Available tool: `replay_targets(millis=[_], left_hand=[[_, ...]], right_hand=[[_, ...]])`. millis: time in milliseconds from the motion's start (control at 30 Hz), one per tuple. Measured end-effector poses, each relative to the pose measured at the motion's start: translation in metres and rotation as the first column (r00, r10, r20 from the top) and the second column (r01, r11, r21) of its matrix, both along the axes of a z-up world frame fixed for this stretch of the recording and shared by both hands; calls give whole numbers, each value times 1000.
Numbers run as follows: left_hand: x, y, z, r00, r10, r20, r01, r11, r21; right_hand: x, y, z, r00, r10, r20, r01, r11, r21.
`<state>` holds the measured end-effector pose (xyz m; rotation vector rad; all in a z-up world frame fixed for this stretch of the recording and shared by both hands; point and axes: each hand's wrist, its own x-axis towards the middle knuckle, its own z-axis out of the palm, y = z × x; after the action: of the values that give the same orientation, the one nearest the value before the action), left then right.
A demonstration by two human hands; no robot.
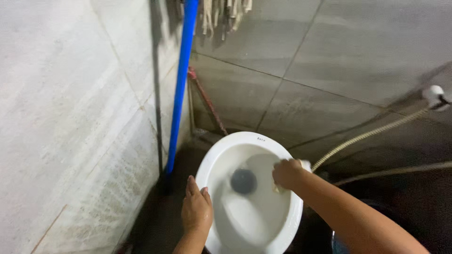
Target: The person pours water into the toilet bowl, adds cleaning powder, and scrubs the bowl with a brush. They rinse the brush and continue scrubbing the interior surfaces of the toilet.
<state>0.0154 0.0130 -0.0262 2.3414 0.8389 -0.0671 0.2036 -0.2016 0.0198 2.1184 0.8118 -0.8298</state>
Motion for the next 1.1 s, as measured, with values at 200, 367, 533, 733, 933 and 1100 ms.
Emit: replay_targets(millis=[200,367,533,733,933,1100], left_hand=[[0,1,5,1000,19,-18,-20,1000,-21],[0,1,11,995,24,-93,-29,998,-60],[-1,3,3,995,51,84,-48,998,-35],[1,5,-16,992,112,50,-101,977,-186],[0,7,-40,983,107,150,-84,985,-152],[-3,11,-44,964,164,209,-108,961,-255]], right_hand=[[8,25,6,822,334,461,-492,824,280],[-23,-16,7,996,-80,-34,81,996,21],[-45,-91,18,826,-454,-335,492,289,821],[-47,-93,-30,665,-741,92,251,338,907],[9,44,-37,338,-596,-729,479,-557,678],[-73,140,-56,942,-257,-215,199,-85,976]])
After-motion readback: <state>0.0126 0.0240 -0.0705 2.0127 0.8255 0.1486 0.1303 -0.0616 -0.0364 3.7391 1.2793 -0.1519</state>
